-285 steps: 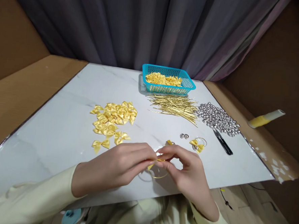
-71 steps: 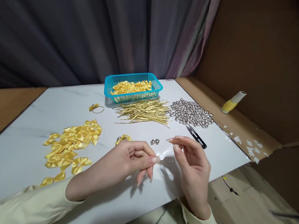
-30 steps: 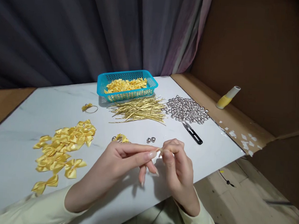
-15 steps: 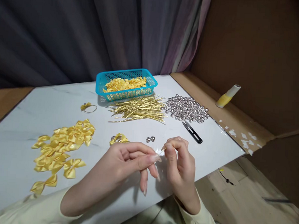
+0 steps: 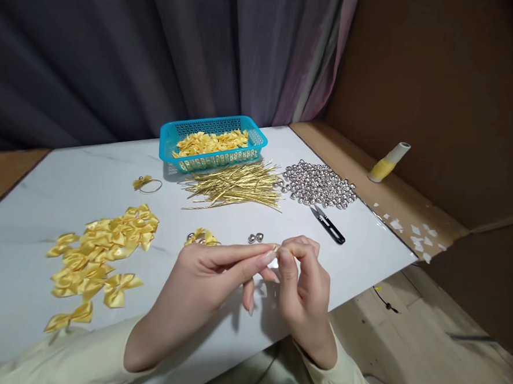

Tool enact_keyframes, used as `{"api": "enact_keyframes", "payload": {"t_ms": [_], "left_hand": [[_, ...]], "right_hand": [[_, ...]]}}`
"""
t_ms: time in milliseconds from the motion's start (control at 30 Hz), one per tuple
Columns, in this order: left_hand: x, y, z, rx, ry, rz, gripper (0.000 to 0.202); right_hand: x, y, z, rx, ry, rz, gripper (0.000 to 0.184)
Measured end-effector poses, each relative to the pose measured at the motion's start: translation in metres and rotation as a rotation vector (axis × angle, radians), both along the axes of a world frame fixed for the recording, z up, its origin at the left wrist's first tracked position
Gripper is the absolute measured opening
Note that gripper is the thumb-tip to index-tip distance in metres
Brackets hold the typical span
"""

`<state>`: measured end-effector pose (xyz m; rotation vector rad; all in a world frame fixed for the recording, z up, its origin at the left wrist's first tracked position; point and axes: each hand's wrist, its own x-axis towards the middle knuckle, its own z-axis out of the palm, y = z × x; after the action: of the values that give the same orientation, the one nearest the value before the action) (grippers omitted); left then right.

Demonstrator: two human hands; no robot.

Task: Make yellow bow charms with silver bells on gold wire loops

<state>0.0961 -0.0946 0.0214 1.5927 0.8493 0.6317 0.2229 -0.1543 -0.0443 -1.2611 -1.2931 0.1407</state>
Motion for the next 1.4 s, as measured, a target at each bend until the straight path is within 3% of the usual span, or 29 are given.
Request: {"api": "enact_keyframes", "payload": {"t_ms": [100,200,333,433,600,800,1000,1267,1400], "left_hand": [[-0.001,-0.001,-0.001,0.182,0.03,0.003,0.021],[-0.003,0.0,-0.006,0.533,0.051,-0.023,0.026],[-0.007,0.005,-0.016,0.986,0.117,-0.153,0.036],[-0.008,0.008,-0.02,1.122,0.247,-0.217,0.034],[-0.006,0.012,-0.02,1.033,0.294,-0.243,0.02],[-0.002,0.015,-0.017,0.946,0.377,-0.221,0.021],[-0.001,0.018,-0.013,0.715,0.395,-0.222,0.017],[0.004,0.016,0.007,0.392,0.263,-0.187,0.016],[0.004,0.018,0.009,0.228,0.22,-0.183,0.016]], "right_hand": [[-0.001,0.001,0.0,0.01,-0.014,0.002,0.019],[0.0,0.002,0.0,0.046,-0.107,-0.044,0.019],[0.005,0.005,0.0,0.038,-0.248,-0.097,0.018],[0.01,0.008,-0.001,-0.019,-0.395,-0.123,0.018],[0.016,0.011,0.0,-0.051,-0.489,-0.088,0.019],[0.021,0.01,0.0,-0.084,-0.531,-0.026,0.02],[0.024,0.008,0.002,-0.101,-0.494,0.025,0.017],[0.033,0.0,0.007,-0.176,-0.038,0.229,0.021],[0.034,-0.003,0.006,-0.214,0.153,0.356,0.009]]}}
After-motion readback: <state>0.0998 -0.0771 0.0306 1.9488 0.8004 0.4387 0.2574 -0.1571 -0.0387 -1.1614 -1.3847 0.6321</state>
